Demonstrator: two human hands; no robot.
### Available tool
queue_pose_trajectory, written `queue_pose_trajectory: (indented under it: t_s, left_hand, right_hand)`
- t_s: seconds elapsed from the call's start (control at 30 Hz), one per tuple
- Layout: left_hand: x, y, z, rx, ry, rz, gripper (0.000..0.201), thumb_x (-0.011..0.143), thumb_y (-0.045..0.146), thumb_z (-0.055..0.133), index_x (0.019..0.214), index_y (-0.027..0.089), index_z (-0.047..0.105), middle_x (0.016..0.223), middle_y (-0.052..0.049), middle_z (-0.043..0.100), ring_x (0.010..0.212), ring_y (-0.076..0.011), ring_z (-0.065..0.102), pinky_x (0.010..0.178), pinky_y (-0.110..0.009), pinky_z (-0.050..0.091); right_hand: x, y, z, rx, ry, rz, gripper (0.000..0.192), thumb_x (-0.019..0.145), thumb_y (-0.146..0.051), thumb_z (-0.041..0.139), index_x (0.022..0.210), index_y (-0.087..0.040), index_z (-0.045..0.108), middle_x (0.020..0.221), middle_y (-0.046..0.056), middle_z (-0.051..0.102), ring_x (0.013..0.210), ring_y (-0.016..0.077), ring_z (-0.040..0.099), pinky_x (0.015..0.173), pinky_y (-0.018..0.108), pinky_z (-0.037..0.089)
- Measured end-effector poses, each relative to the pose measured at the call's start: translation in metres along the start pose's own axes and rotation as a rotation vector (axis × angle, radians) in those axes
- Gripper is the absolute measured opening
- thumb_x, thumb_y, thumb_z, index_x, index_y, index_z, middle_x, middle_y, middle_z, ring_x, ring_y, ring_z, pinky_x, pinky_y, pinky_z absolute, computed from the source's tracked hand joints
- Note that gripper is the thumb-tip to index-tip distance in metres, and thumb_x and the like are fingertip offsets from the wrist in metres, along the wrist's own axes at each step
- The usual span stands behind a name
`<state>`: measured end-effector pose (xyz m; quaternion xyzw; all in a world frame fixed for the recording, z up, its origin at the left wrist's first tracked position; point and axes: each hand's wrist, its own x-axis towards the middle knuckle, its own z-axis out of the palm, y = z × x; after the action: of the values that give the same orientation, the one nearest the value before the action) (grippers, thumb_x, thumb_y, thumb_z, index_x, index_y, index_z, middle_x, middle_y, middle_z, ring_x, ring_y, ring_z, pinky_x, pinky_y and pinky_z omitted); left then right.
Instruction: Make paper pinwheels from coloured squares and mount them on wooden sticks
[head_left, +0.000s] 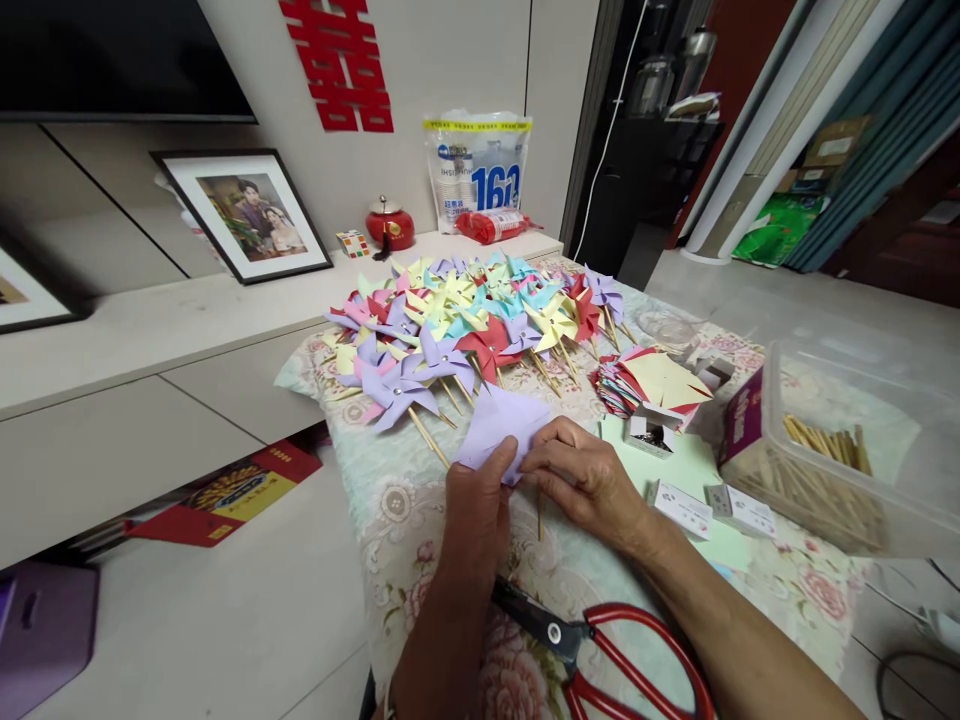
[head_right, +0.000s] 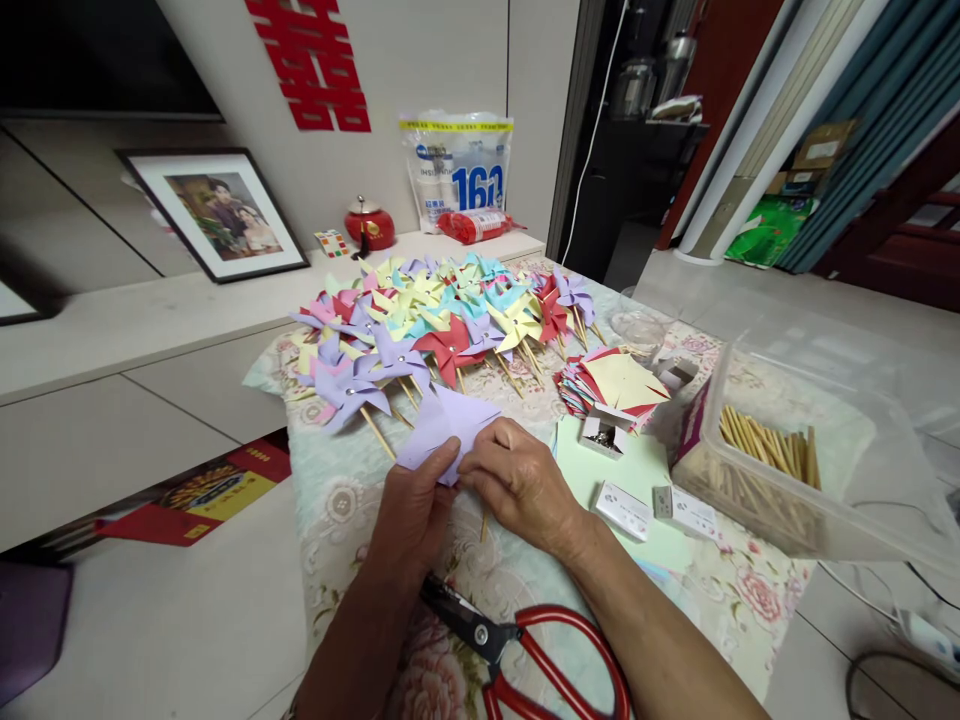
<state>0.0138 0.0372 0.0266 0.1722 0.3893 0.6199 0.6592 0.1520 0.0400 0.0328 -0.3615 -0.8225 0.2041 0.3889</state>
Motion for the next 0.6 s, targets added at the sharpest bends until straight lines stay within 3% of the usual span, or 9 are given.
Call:
queue_pose_trajectory:
  t_s: [0.17,0.4,0.6]
  left_hand:
    - [-0.0019,0.0003,0.0023,0.030,0.016,0.030,0.019,0.065,0.020,0.078,0.084,0.022,0.075,0.084,-0.002,0.075,0.074,-0.0188,0.066,0.061,-0.026,0.047]
    - [-0.0026,-0.0022,0.0029,0.093,0.043,0.049,0.014,0.064,0.022,0.078,0.074,0.018,0.069,0.075,-0.001,0.070,0.068,-0.0165,0.061,0.060,-0.025,0.048]
    - [-0.0045,-0.0012,0.0069,0.106,0.066,0.060,0.019,0.063,0.022,0.076,0.080,0.017,0.072,0.074,-0.002,0.070,0.069,-0.0176,0.062,0.062,-0.027,0.049]
  right_hand:
    - [0.0018,-0.0032,-0.0006,0.135,0.056,0.102,0.011,0.090,-0.013,0.061,0.085,-0.022,0.066,0.083,0.003,0.062,0.080,0.0170,0.059,0.073,0.031,0.048]
    - [0.0033,-0.0066,0.0007,0.240,0.111,0.387,0.011,0.087,-0.019,0.063,0.076,-0.019,0.066,0.074,0.000,0.061,0.066,0.0131,0.052,0.061,0.026,0.039]
    - [0.0023,-0.0019,0.0041,0.377,0.109,0.561,0.012,0.084,-0.026,0.064,0.075,-0.019,0.064,0.067,-0.001,0.064,0.061,0.0131,0.052,0.058,0.026,0.038]
